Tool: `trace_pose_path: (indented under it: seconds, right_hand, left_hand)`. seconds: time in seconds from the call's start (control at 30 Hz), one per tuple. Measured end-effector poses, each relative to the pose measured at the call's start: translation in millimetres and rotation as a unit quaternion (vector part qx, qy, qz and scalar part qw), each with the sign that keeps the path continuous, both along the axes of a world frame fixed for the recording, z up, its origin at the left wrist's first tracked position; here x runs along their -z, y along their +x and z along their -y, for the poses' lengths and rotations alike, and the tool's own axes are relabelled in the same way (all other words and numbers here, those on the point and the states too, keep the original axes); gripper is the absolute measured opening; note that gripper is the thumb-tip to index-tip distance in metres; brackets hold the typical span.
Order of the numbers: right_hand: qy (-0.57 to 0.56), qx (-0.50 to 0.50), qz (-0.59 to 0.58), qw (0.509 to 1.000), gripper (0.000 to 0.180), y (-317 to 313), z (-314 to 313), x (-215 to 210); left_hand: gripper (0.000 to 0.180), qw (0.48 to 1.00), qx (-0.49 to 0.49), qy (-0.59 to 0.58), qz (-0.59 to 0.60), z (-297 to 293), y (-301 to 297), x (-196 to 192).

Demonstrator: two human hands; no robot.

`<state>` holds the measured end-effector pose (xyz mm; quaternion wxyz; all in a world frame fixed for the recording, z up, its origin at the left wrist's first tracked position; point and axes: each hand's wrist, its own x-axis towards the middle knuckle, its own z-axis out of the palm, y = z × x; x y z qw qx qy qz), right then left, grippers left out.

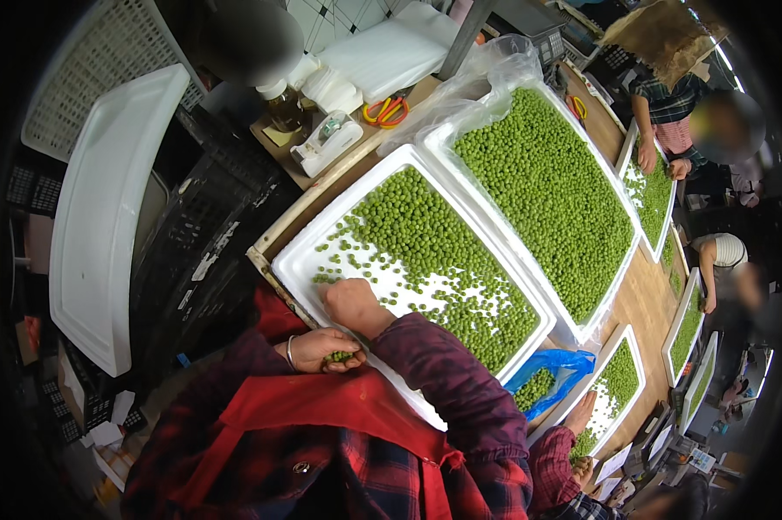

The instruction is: The person sorts green peas by hand from a large white tray, picking individual peas and placing them into a blue plastic bag. Other workers are visible in the background performing similar tasks at adjacent trays.

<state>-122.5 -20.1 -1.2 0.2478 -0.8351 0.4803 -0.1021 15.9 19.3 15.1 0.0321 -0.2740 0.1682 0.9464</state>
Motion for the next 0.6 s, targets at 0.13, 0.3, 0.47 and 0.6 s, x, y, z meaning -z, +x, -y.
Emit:
trace_pose_path:
  seconds: [0.13,0.3,0.47,0.6]
  right_hand:
    - [-0.01,0.006,0.011,1.0,0.013,0,-1,4]
    - [0.006,0.036,0.044,0.998,0.013,-5,0,5]
    - [0.22,0.219,0.307,0.9,0.014,-35,-12,-40]
    - [0.239,0.14,0.306,0.911,0.013,-53,-32,-67]
  left_hand:
    - [0.026,1.0,-0.008,0.015,0.0,0,1,2]
    - [0.026,0.999,-0.034,0.038,0.014,1,2,0]
    - [0.025,0.986,-0.165,0.018,-0.004,6,6,7]
    - [0.025,0.95,-0.275,0.149,0.019,10,-2,16]
